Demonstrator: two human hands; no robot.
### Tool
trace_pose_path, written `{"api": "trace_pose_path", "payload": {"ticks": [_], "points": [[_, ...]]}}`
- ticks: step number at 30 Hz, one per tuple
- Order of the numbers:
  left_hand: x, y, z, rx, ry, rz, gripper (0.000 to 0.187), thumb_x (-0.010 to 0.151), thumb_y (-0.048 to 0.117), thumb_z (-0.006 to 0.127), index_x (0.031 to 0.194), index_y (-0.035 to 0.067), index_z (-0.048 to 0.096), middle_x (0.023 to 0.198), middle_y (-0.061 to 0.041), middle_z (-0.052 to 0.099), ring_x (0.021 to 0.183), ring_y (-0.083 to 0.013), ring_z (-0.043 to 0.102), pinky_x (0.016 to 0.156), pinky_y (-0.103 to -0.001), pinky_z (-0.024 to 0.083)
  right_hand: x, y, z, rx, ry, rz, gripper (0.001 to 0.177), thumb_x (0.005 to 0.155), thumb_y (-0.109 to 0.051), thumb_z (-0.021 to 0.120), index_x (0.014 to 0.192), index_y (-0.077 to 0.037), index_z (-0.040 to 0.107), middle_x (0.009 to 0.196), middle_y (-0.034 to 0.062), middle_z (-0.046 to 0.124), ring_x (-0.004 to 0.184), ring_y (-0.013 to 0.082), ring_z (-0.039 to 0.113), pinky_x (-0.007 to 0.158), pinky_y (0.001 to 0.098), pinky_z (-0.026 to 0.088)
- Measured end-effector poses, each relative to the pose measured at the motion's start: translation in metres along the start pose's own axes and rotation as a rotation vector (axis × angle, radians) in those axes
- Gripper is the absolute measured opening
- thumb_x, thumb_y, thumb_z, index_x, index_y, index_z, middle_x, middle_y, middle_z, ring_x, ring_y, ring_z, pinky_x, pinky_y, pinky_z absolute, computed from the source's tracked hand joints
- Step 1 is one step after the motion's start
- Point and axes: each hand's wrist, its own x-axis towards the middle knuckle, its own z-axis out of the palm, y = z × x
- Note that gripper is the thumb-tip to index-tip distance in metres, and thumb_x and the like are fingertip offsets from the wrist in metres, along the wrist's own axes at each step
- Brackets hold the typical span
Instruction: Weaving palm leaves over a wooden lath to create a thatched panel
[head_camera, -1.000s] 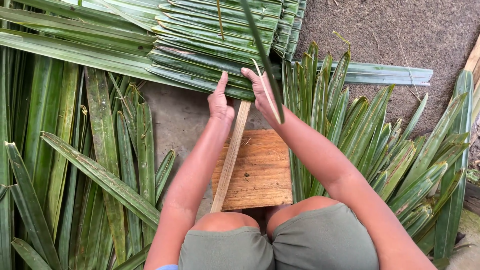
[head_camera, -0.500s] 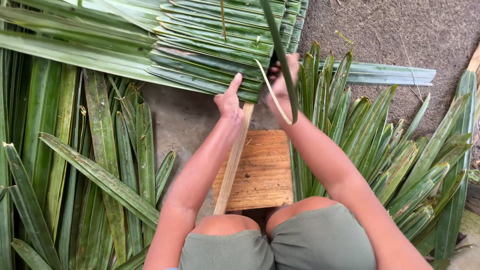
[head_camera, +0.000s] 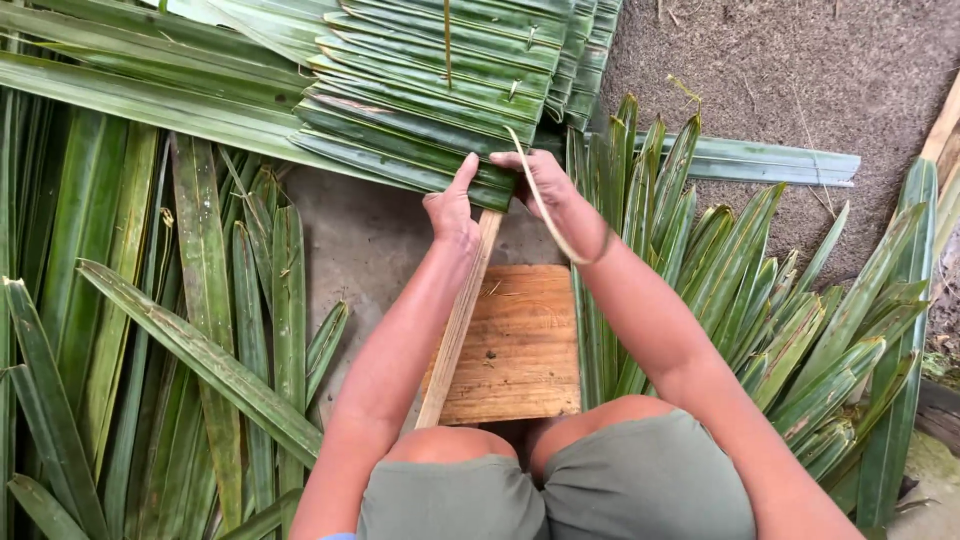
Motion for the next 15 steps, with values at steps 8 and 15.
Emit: {"api": "trace_pose_path", "payload": {"ticks": [8, 15], "points": [[0.01, -0.003, -0.019, -0.152, -0.174, -0.363, 0.049, 0.069, 0.006, 0.097, 0.109, -0.005, 0.071, 0.104, -0.023, 0.073, 0.098, -0.037, 0.074, 0.087, -0.051, 0.06, 0.021, 0.033, 0.006, 0.019, 0.165, -0.141, 0.032, 0.072, -0.009, 0.091, 0.096, -0.005, 0.071, 0.082, 0.0137, 0.074, 0.072, 0.0249, 0.077, 0.064, 0.0418, 0.064], [0.007, -0.001, 0.009, 0.057, 0.068, -0.179, 0.064, 0.052, 0.009, 0.104, 0.103, -0.011, 0.07, 0.094, -0.022, 0.071, 0.089, -0.0302, 0.073, 0.074, -0.047, 0.059, 0.001, 0.021, 0.024, 0.023, 0.238, -0.16, 0.031, 0.07, -0.009, 0.092, 0.092, -0.003, 0.072, 0.08, 0.0135, 0.073, 0.072, 0.0257, 0.074, 0.065, 0.0441, 0.063]]}}
